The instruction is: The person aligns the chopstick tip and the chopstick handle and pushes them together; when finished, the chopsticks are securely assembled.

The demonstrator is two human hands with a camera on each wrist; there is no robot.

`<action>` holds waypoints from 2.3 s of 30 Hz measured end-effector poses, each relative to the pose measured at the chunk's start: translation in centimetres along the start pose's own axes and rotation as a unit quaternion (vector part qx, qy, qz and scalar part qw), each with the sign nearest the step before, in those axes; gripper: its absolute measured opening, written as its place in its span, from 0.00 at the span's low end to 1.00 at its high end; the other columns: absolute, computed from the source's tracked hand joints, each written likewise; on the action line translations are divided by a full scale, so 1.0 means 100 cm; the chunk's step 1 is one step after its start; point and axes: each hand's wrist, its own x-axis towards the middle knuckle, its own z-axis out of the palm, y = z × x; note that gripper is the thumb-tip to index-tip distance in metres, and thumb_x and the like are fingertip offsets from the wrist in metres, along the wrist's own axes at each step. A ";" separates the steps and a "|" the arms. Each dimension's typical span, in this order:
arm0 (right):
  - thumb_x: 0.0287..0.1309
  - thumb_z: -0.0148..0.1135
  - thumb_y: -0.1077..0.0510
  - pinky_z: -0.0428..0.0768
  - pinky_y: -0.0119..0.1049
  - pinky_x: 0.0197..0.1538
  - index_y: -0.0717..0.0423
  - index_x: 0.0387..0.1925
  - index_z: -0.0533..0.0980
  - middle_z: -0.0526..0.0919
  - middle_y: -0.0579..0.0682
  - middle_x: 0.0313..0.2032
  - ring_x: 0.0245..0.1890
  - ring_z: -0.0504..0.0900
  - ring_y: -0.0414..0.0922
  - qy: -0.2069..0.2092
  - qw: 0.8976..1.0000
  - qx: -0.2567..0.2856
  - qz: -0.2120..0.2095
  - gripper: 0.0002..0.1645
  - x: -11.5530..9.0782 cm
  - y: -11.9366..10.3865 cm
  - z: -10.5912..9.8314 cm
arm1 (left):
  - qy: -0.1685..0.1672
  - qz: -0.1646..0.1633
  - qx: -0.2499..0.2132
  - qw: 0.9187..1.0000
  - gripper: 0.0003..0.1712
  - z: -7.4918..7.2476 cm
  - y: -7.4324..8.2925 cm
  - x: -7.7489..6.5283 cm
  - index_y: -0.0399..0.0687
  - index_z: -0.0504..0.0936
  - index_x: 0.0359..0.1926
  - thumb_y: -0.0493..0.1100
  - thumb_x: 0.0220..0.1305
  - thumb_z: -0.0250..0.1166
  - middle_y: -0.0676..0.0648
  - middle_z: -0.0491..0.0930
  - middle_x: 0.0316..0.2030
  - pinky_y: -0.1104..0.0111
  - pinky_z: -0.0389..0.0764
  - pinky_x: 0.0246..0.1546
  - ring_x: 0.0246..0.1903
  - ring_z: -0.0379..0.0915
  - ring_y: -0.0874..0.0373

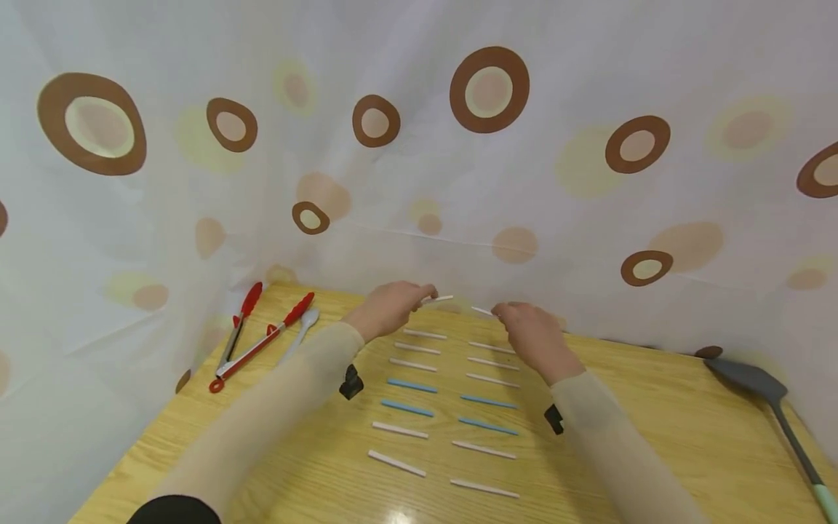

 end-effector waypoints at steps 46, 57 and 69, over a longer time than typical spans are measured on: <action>0.57 0.64 0.76 0.78 0.35 0.26 0.62 0.43 0.73 0.81 0.51 0.29 0.23 0.80 0.43 0.073 0.992 0.032 -0.093 0.15 -0.029 -0.044 -0.025 | 0.057 0.071 0.030 0.995 0.10 -0.012 0.031 -0.037 0.49 0.77 0.52 0.38 0.72 0.60 0.52 0.80 0.45 0.74 0.77 0.29 0.37 0.79 0.61; 0.62 0.62 0.71 0.83 0.47 0.36 0.66 0.46 0.80 0.86 0.57 0.37 0.31 0.84 0.52 0.064 0.995 0.032 -0.074 0.11 -0.028 -0.048 -0.027 | 0.078 0.090 0.032 0.992 0.15 -0.009 0.031 -0.037 0.51 0.75 0.57 0.39 0.71 0.61 0.53 0.81 0.44 0.76 0.72 0.24 0.28 0.76 0.64; 0.59 0.66 0.69 0.82 0.44 0.30 0.60 0.39 0.82 0.86 0.52 0.32 0.26 0.83 0.49 0.081 0.995 -0.003 -0.065 0.07 -0.027 -0.053 -0.027 | 0.091 0.098 0.029 0.991 0.19 -0.011 0.033 -0.039 0.51 0.74 0.61 0.40 0.71 0.62 0.54 0.83 0.44 0.75 0.74 0.24 0.28 0.77 0.64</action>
